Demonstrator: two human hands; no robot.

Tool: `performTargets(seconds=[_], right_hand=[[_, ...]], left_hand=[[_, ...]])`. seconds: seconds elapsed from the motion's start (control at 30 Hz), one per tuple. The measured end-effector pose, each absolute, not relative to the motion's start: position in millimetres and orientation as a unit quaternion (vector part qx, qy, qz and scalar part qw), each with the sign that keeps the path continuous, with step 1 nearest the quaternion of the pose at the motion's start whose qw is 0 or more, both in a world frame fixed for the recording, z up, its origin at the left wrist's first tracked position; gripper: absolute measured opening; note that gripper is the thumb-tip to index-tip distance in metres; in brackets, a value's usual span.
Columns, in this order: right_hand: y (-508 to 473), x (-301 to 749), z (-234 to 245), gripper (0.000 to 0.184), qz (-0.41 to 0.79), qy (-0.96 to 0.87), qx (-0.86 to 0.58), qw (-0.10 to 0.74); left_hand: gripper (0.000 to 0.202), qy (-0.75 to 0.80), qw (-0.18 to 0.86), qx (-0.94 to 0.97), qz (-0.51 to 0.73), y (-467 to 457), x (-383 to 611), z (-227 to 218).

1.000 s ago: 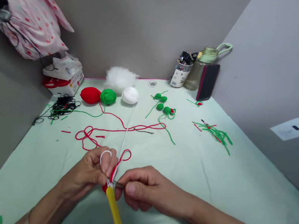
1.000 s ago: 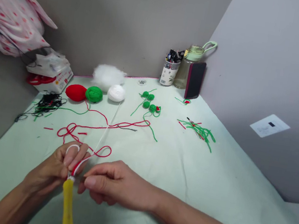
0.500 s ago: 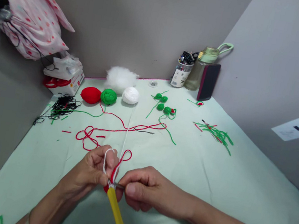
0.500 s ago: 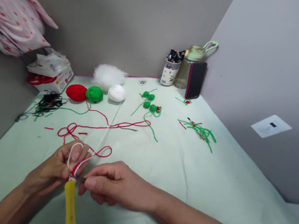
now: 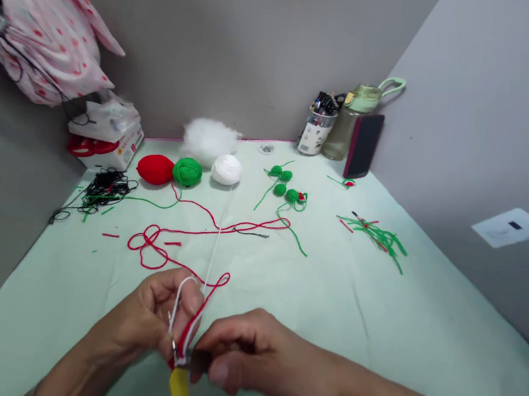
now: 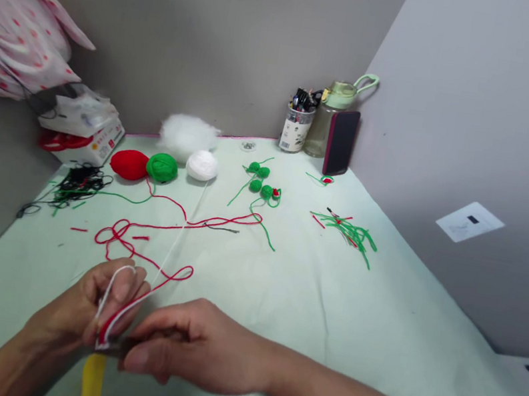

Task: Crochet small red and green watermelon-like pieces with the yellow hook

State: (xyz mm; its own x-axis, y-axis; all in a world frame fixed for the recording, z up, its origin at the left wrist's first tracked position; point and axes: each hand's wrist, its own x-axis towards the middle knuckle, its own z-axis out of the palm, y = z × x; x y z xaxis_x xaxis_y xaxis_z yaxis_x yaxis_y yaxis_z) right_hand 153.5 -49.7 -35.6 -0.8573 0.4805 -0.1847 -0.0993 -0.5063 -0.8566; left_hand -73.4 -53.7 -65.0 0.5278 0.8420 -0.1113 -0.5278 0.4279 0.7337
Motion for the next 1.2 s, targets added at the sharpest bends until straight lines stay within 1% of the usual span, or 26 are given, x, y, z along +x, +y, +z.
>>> performTargets(seconds=[0.1, 0.23, 0.33, 0.47, 0.67, 0.73, 0.83, 0.9, 1.03, 1.2], right_hand=[[-53, 152, -39, 0.053, 0.837, -0.481, -0.198, 0.17], [-54, 151, -40, 0.052, 0.829, -0.496, -0.182, 0.183], [-53, 151, -37, 0.055, 0.829, -0.494, -0.182, 0.187], [-52, 150, -36, 0.051, 0.849, -0.458, -0.17, 0.2], [-50, 150, -43, 0.045, 0.867, -0.411, -0.173, 0.224], [-46, 152, -44, 0.047, 0.86, -0.409, -0.194, 0.234], [-39, 157, -42, 0.054, 0.838, -0.423, -0.234, 0.253], [-36, 160, -38, 0.055, 0.821, -0.453, -0.255, 0.234], [-35, 163, -28, 0.051, 0.786, -0.524, -0.267, 0.19], [-35, 163, -26, 0.055, 0.784, -0.536, -0.271, 0.157]], left_hand=[[0.033, 0.242, 0.816, 0.323, 0.414, -57, -78, -73], [0.036, 0.254, 0.818, 0.313, 0.41, -59, -81, -77], [0.033, 0.261, 0.819, 0.316, 0.401, -60, -81, -80], [0.032, 0.274, 0.813, 0.319, 0.402, -60, -79, -81], [0.041, 0.256, 0.814, 0.322, 0.41, -56, -72, -67], [0.039, 0.256, 0.801, 0.334, 0.426, -53, -69, -60], [0.036, 0.286, 0.773, 0.34, 0.453, -50, -66, -50], [0.036, 0.305, 0.767, 0.336, 0.454, -48, -65, -47], [0.037, 0.301, 0.773, 0.335, 0.448, -48, -65, -44], [0.036, 0.287, 0.78, 0.338, 0.441, -49, -64, -46]])
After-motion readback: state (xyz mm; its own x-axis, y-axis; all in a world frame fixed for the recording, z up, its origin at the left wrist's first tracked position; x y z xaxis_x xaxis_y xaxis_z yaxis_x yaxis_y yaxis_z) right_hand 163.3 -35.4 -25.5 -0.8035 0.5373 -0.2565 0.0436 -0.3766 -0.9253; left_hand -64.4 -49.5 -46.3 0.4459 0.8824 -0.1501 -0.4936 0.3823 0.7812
